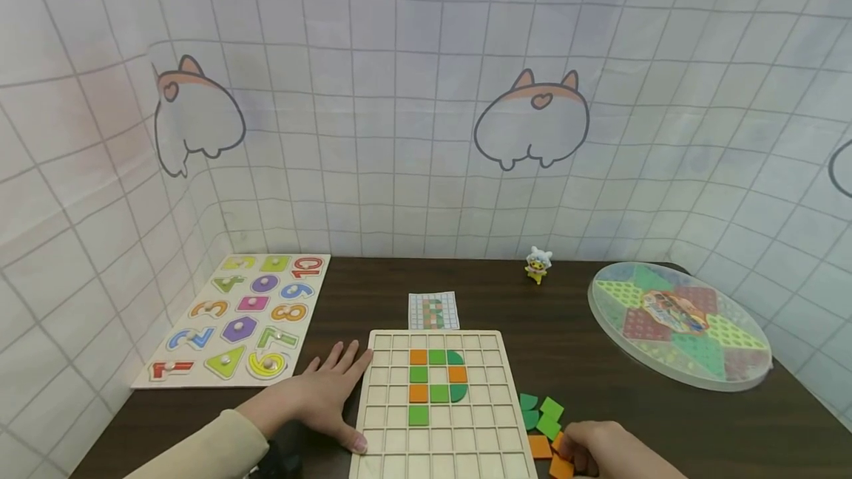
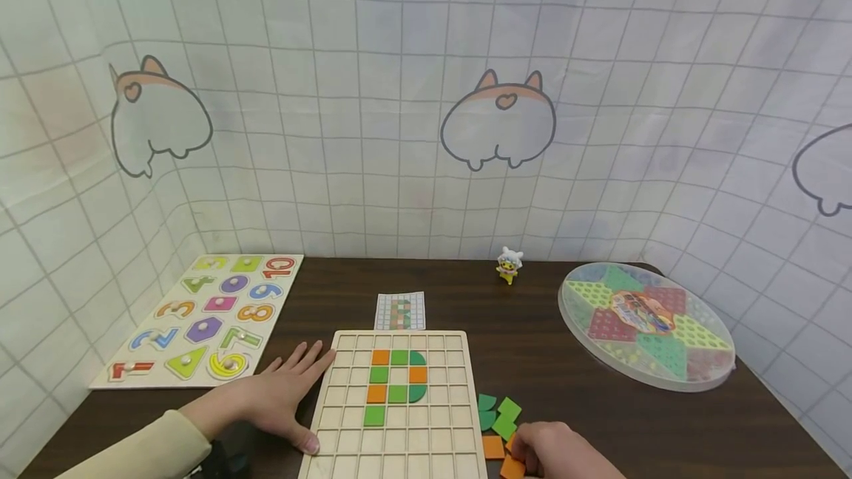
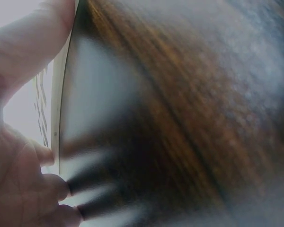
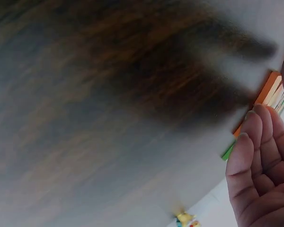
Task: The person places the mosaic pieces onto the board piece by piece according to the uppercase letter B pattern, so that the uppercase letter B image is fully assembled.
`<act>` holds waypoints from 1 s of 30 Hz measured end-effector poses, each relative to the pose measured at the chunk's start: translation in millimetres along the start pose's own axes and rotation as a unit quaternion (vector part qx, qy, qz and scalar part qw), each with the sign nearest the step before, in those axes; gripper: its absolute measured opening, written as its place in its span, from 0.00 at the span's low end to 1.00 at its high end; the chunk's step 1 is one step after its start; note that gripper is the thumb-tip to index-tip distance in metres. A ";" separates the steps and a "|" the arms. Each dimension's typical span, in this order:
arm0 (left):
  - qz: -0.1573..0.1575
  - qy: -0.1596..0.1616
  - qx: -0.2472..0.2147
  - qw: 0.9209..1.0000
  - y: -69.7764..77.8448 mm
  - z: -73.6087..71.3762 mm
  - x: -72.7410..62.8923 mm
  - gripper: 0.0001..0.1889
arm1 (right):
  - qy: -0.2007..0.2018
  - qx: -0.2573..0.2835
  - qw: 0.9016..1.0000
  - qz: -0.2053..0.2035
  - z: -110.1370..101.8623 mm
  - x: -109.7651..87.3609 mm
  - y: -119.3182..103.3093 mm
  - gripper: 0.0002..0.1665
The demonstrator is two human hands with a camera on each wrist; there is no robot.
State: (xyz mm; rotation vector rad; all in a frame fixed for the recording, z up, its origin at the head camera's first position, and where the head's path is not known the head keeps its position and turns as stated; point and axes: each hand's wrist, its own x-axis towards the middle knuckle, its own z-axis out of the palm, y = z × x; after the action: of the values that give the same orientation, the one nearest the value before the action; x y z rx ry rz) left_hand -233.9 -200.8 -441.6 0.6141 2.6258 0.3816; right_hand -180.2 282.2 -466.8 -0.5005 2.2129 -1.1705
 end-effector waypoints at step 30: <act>-0.002 -0.004 -0.003 1.000 -1.7 1.4 2.7 0.76 | 0.060 -0.160 0.983 -0.067 4.9 -1.2 -100.3 0.09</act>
State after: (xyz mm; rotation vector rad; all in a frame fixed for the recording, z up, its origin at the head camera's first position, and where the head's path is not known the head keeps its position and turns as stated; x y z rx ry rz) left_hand -236.0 -200.7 -444.3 0.6066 2.6172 0.3843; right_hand -170.4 225.2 -384.7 -0.7365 2.5211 -0.9327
